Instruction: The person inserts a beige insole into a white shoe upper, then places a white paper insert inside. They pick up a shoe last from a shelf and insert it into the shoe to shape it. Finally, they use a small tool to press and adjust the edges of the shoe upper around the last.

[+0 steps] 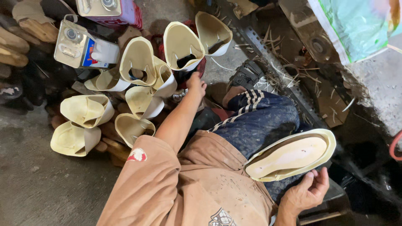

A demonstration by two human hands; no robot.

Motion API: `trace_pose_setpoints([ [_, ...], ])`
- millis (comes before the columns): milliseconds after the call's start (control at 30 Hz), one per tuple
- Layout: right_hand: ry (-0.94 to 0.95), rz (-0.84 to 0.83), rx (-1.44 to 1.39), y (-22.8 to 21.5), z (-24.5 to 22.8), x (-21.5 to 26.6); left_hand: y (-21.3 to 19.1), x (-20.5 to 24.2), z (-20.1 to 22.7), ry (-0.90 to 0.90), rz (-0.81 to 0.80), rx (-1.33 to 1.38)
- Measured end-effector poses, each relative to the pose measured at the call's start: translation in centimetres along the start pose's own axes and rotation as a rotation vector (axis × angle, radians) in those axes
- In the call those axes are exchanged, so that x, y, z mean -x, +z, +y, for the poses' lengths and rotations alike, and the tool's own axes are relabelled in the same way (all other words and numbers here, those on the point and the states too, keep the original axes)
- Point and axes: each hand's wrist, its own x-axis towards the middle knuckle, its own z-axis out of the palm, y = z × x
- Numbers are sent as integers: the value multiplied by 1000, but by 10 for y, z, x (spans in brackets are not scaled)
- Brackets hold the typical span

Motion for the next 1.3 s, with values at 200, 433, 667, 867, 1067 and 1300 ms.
trace_pose_setpoints([
  [200, 17, 20, 22, 3, -2, -2, -4, -64, 33, 29, -88, 242],
  [433, 53, 33, 44, 7, -23, -7, 31, -64, 62, 230, -92, 210],
  [667, 67, 26, 3, 11, -22, -10, 17, -67, 72, 781, -204, -308],
  [867, 141, 39, 66, 11, -33, -9, -50, -112, -13, 1039, -160, -1584],
  [1067, 164, 26, 50, 13, -40, -13, -51, -128, -19, 1091, -156, -1607],
  [1300, 183, 34, 42, 14, -17, -14, -43, -144, 23, 865, 265, -1391],
])
